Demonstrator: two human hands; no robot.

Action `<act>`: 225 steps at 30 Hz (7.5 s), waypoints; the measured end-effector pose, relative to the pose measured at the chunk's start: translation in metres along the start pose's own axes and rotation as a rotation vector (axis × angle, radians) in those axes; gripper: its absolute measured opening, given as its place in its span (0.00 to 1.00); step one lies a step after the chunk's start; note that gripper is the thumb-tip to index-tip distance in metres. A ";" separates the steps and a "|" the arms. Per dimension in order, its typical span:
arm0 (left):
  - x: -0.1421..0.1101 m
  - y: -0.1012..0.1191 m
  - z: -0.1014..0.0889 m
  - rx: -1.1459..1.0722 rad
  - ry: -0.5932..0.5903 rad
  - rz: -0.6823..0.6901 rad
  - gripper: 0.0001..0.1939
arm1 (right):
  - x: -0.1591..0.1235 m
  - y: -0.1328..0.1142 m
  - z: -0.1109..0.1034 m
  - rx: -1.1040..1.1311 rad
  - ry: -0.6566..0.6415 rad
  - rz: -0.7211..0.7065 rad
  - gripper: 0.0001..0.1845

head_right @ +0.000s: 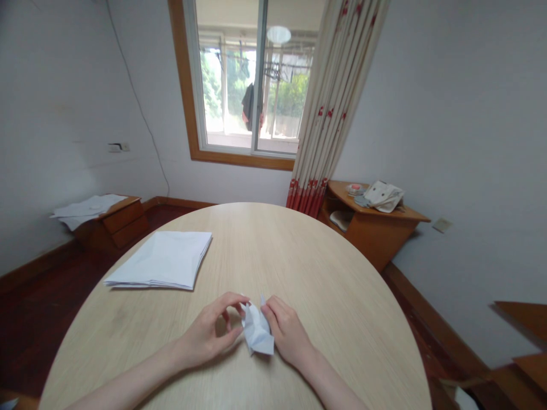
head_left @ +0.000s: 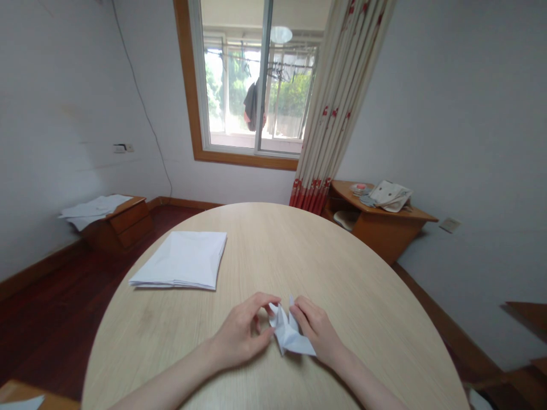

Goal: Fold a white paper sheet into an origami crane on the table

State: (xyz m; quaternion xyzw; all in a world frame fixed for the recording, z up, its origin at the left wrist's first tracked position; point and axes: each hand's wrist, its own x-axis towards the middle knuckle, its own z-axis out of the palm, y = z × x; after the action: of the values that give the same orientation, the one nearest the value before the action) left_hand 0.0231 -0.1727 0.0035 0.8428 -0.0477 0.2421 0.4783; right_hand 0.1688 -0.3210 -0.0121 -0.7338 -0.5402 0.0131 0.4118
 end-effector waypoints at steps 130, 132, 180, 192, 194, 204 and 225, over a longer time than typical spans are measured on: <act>0.156 -0.030 0.157 -0.553 0.194 -0.223 0.25 | -0.004 0.116 -0.111 -0.716 0.486 0.498 0.16; 0.156 -0.030 0.156 -0.540 0.187 -0.223 0.25 | -0.004 0.115 -0.111 -0.725 0.498 0.493 0.17; 0.026 0.004 -0.121 0.414 0.860 -0.106 0.15 | 0.089 -0.039 0.063 -0.071 0.336 -0.269 0.15; -0.031 -0.058 -0.175 0.939 0.839 -0.573 0.19 | 0.146 -0.047 0.180 0.095 0.401 0.136 0.16; -0.035 -0.064 -0.176 0.990 0.785 -0.655 0.21 | 0.142 -0.044 0.186 0.082 0.376 0.154 0.18; -0.041 -0.081 -0.181 1.120 0.546 -0.881 0.26 | 0.133 -0.045 0.192 -0.058 0.180 0.115 0.31; -0.035 -0.076 -0.161 1.277 0.498 -0.779 0.19 | 0.129 -0.063 0.180 -0.127 0.056 -0.078 0.36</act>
State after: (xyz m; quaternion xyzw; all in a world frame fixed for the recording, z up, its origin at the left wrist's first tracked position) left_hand -0.0422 -0.0031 -0.0032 0.8314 0.5079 0.2195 -0.0515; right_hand 0.0902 -0.1062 -0.0369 -0.7368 -0.5565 -0.0581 0.3796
